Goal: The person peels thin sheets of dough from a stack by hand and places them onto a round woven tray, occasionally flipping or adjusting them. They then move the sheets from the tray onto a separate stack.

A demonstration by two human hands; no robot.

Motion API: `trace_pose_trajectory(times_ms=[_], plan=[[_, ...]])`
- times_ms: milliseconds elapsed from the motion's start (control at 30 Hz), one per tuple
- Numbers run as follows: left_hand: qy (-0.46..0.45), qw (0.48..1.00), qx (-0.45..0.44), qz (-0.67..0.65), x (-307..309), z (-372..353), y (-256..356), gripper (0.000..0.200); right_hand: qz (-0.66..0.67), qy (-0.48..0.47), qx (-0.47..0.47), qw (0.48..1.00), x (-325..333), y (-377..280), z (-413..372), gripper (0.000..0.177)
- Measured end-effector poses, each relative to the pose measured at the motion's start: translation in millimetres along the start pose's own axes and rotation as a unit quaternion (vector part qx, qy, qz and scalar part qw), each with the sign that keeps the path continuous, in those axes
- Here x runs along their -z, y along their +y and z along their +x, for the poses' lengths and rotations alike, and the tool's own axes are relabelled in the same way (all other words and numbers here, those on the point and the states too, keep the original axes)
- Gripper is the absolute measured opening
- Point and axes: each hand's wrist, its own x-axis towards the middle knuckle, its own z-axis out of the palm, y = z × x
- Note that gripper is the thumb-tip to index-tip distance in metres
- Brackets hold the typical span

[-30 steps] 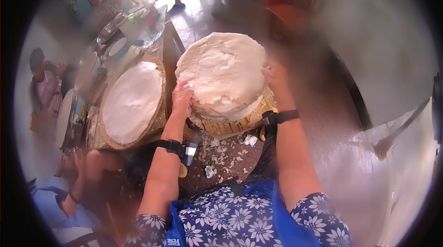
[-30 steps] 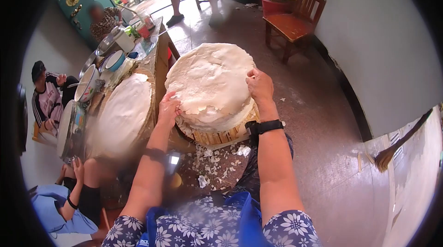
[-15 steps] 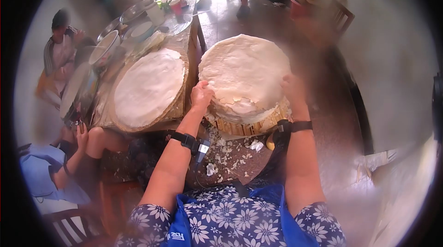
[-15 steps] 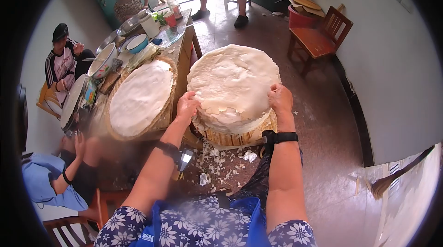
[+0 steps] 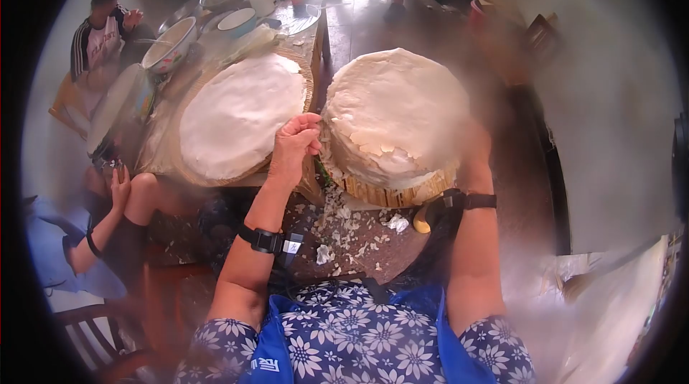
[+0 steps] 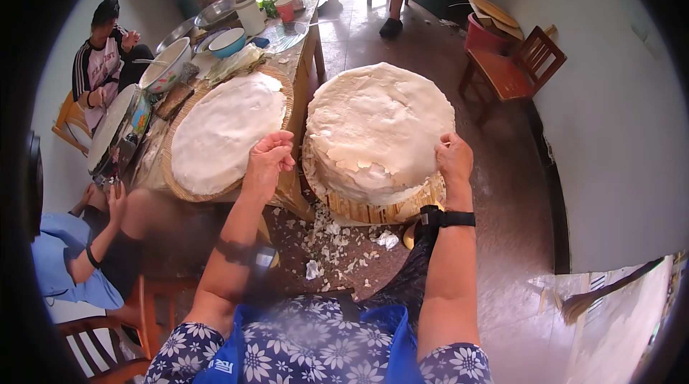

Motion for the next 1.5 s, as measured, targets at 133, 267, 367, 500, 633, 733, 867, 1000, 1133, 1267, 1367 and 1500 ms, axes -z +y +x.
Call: trace_pose_trajectory(times_ms=[133, 267, 367, 500, 633, 733, 867, 1000, 1133, 1267, 1367, 1500], plan=[[0.093, 0.990, -0.098, -0.028, 40, -14, 36, 0.023, -0.077, 0.074, 0.051, 0.993, 12, -33, -8, 0.015], [0.230, 0.962, -0.147, -0.003, 109, -21, 51, 0.026, 0.002, 0.095, 0.114, 0.989, -2, -56, -17, 0.011], [0.339, 0.927, -0.161, 0.002, 153, -26, 56, 0.036, 0.048, 0.059, 0.105, 0.992, -18, -87, -36, 0.011], [0.427, 0.879, -0.212, -0.011, 190, -31, 60, 0.048, 0.229, -0.095, 0.085, 0.965, -58, -123, -56, 0.011], [0.429, 0.886, -0.171, -0.044, 210, -34, 57, 0.049, 0.292, -0.229, -0.001, 0.928, -88, -189, -74, 0.013], [0.432, 0.886, -0.162, -0.042, 225, -31, 51, 0.048, 0.306, -0.288, 0.011, 0.907, -107, -223, -77, 0.016], [0.425, 0.888, -0.166, -0.060, 235, -35, 50, 0.048, 0.316, -0.330, -0.004, 0.890, -134, -242, -79, 0.022], [0.431, 0.889, -0.137, -0.074, 246, -33, 44, 0.048, 0.309, -0.334, -0.059, 0.888, -146, -254, -84, 0.026], [0.419, 0.895, -0.111, -0.109, 248, -35, 49, 0.047, 0.309, -0.339, -0.082, 0.885, -138, -265, -89, 0.027], [0.416, 0.893, -0.114, -0.128, 252, -37, 51, 0.046, 0.366, -0.348, -0.132, 0.853, -140, -262, -87, 0.021], [0.426, 0.886, -0.132, -0.124, 254, -36, 51, 0.043, 0.357, -0.327, -0.128, 0.865, -139, -266, -89, 0.021], [0.414, 0.881, -0.158, -0.168, 260, -33, 47, 0.039, 0.369, -0.309, -0.131, 0.867, -141, -267, -92, 0.022]])
